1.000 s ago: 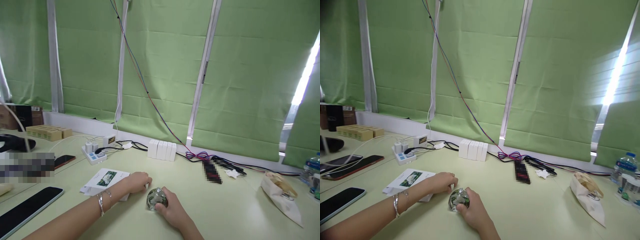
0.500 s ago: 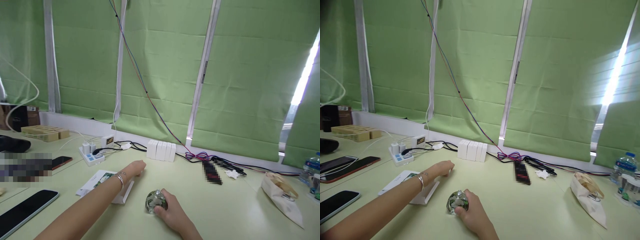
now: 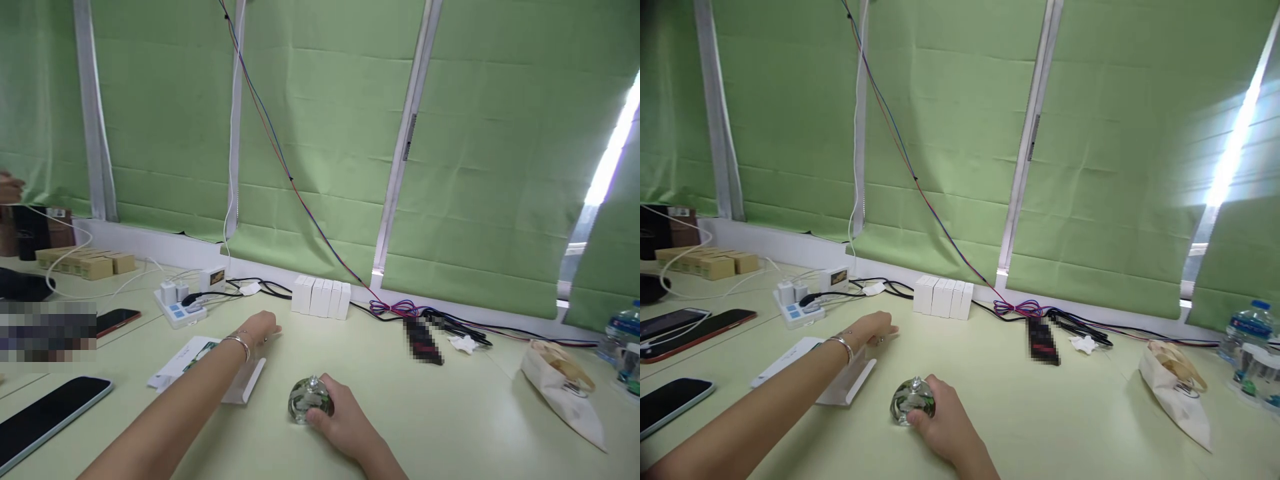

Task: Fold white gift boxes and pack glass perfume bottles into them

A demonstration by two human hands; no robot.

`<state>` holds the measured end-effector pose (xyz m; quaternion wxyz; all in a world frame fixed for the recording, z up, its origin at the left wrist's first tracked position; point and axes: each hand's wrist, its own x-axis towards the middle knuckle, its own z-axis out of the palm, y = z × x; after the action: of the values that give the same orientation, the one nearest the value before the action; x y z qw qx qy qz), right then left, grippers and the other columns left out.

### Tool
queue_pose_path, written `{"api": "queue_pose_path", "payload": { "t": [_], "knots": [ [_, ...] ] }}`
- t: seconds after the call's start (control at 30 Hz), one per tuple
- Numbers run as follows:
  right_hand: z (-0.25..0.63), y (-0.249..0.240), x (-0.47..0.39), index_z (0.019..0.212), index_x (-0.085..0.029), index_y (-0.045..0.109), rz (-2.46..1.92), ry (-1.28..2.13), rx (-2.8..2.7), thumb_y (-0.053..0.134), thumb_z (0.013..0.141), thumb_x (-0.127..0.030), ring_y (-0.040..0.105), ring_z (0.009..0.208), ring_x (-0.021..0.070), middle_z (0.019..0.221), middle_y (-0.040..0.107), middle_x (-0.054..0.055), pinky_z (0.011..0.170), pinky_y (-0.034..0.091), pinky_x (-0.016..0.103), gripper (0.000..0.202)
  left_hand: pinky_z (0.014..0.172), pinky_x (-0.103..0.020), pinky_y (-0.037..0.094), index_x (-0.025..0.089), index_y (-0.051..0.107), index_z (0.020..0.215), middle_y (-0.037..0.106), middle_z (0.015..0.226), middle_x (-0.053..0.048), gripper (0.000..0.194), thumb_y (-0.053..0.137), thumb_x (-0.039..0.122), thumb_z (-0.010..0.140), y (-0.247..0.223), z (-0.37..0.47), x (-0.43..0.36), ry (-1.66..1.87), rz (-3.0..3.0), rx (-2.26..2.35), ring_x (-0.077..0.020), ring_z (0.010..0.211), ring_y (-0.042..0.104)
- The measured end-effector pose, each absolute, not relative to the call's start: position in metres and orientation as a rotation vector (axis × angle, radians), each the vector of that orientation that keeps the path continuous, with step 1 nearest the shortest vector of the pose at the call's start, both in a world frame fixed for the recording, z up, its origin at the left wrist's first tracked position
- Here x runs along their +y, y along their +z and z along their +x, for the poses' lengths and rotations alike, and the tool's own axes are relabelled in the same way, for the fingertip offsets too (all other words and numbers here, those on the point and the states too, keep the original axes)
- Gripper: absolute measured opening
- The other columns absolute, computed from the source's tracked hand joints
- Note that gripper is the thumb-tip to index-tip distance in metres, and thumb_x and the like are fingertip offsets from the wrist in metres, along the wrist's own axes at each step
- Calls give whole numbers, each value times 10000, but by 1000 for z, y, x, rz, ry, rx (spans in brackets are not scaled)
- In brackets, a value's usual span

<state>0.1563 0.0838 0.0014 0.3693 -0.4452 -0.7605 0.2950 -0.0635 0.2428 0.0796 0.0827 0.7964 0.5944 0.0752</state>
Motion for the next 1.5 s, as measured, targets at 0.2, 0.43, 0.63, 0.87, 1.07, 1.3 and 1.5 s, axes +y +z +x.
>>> {"api": "queue_pose_path", "payload": {
  "t": [0.2, 0.43, 0.63, 0.87, 1.07, 1.3, 1.5],
  "knots": [
    [156, 3, 83, 807, -198, 518, -1126, 779, -1955, 592, 737, -261, 458, 694, 146, 752, 534, -13, 626, 354, 223, 121, 840, -429, 499, 153, 537, 1154, 560, 1175, -83, 300, 557, 294, 889, 99, -79, 240, -273, 2501, 1572, -219, 1004, 579],
    [157, -1, 83, 771, -200, 492, -1090, 787, -1952, 587, 750, -329, 428, 645, 135, 698, 511, -22, 586, 336, 218, 162, 820, -414, 509, 149, 545, 1137, 575, 1145, -79, 283, 550, 295, 894, 90, -82, 228, -413, 2550, 1556, -208, 975, 590],
    [157, -5, 84, 797, -200, 514, -1074, 794, -1952, 584, 764, -395, 451, 659, 143, 719, 539, -12, 602, 354, 224, 210, 827, -412, 506, 157, 549, 1133, 574, 1149, -79, 274, 543, 297, 898, 86, -78, 225, -407, 2567, 1646, -206, 977, 589],
    [156, -4, 83, 814, -188, 497, -1005, 813, -1982, 541, 791, -458, 446, 656, 144, 715, 519, -10, 611, 345, 235, 275, 827, -422, 504, 153, 543, 1142, 570, 1154, -80, 290, 552, 301, 892, 96, -74, 218, -147, 2543, 1723, -211, 979, 588],
    [152, -4, 83, 769, -199, 469, -1069, 757, -1952, 556, 775, -406, 444, 646, 146, 687, 507, -20, 593, 336, 234, 224, 967, -322, 407, 194, 503, 1201, 550, 1254, -69, 353, 292, 367, 978, 117, -47, 162, 444, 2594, 1389, -190, 1133, 514],
    [154, -5, 88, 871, -206, 494, -1236, 830, -1772, 544, 729, -218, 521, 707, 175, 799, 614, 4, 640, 381, 267, 151, 937, -285, 412, 228, 420, 1305, 549, 1263, -52, 603, 628, 325, 748, 69, -32, 110, 519, 2247, 1111, -207, 1129, 512],
    [155, -10, 93, 949, -199, 482, -1108, 922, -1705, 562, 653, -127, 577, 795, 185, 907, 632, 30, 713, 445, 297, 315, 783, -243, 429, 229, 607, 1011, 640, 1019, -13, 268, 587, 272, 748, 62, -30, 115, 431, 2463, 1139, -190, 946, 574]
  ]
}}
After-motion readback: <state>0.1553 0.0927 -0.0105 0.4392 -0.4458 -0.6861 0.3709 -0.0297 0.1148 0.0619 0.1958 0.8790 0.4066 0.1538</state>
